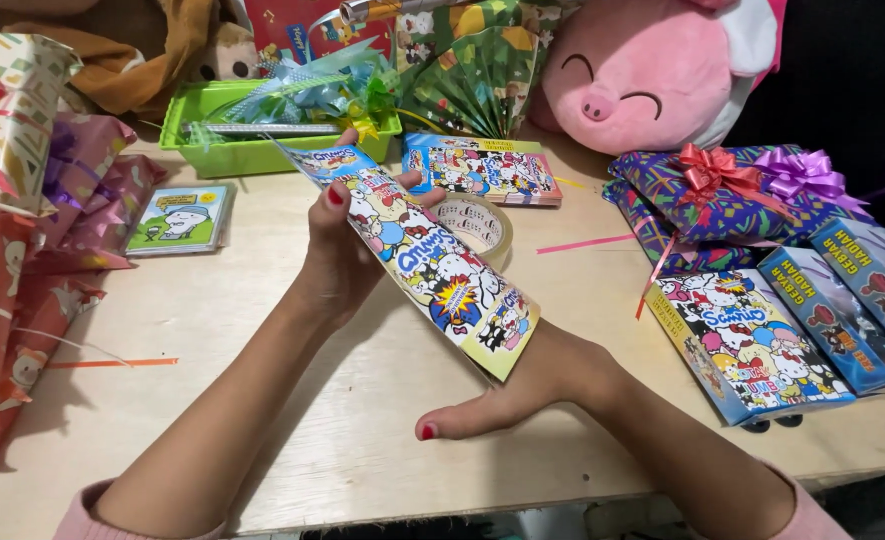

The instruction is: Folding and assembling a small decorative cardboard gift box.

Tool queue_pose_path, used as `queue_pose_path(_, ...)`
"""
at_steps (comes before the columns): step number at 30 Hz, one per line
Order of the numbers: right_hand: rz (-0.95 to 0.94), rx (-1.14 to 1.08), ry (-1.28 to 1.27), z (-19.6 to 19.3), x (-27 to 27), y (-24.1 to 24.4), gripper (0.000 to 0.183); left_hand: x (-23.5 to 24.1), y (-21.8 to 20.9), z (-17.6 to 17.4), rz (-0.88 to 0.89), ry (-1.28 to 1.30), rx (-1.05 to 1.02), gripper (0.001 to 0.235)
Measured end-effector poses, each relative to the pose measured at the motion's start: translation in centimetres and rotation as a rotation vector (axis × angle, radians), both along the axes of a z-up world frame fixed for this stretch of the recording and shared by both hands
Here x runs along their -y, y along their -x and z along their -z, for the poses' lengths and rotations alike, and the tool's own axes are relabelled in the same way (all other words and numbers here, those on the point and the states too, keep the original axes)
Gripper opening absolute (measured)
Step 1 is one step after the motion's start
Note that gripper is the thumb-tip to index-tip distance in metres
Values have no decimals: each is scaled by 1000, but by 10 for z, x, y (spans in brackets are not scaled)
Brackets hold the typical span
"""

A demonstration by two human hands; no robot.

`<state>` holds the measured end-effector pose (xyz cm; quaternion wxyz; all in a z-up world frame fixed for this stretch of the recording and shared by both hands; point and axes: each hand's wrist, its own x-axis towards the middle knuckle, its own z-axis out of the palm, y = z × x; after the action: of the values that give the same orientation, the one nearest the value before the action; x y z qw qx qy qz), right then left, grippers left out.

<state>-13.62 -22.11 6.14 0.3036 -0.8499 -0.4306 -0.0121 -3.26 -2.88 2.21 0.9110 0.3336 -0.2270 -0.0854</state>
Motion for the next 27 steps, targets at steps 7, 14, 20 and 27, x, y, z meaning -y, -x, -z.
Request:
queue_pose_path(7,21,8,73,1,-2,-1,116,7,-9,15,47,112,49,97)
queue_pose_path(14,56,29,-27,-6,-16,10,102,-11,-10,-4,-83,34,86,112)
queue_pose_path(20,-111,-133,112,-42,29,-2,73,-57,-5,-41,-324,-67,225,137)
queue_pose_path(27,279,401,-344,-37,22,-1,74,-36,50,-77,-152,-780,853,122)
